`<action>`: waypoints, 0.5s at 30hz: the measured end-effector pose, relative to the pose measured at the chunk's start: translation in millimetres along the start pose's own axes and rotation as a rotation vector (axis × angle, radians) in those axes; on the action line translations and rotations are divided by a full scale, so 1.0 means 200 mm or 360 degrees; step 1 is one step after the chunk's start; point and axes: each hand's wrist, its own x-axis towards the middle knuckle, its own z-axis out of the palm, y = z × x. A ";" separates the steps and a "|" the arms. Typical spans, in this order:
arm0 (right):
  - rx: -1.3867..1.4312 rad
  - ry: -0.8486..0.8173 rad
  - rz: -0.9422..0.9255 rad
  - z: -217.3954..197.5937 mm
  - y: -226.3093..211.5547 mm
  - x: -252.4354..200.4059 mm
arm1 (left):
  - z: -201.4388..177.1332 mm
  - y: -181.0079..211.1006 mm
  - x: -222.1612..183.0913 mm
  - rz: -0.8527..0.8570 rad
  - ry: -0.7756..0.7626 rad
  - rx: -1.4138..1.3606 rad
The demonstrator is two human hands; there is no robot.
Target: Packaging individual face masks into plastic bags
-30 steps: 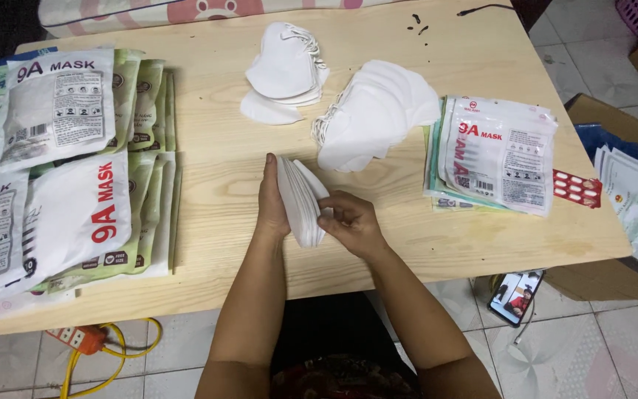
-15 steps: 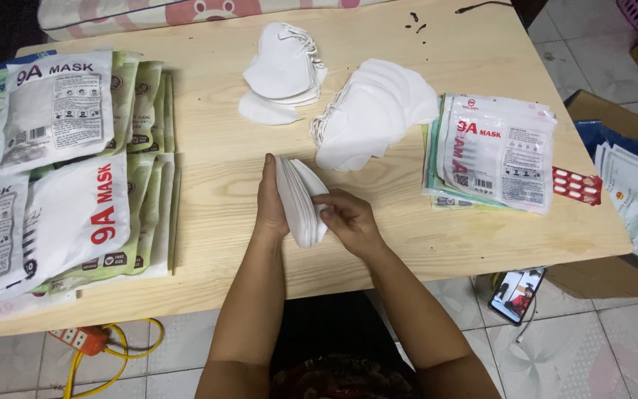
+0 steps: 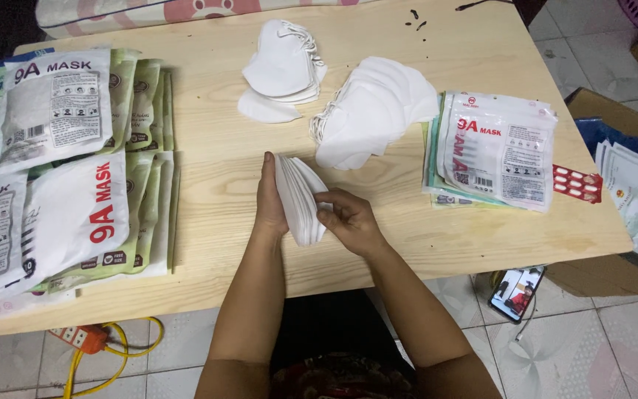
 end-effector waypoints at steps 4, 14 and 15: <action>-0.0023 0.0007 0.0015 0.01 -0.04 0.01 | -0.04 -0.01 0.04 0.0009 0.0014 0.0006; 0.0051 0.0006 0.0089 0.03 -0.06 0.02 | -0.04 -0.01 0.03 0.0000 0.0011 0.0010; 0.0073 0.0019 0.0080 0.03 -0.06 0.02 | -0.02 0.00 0.01 0.0007 0.0011 0.0016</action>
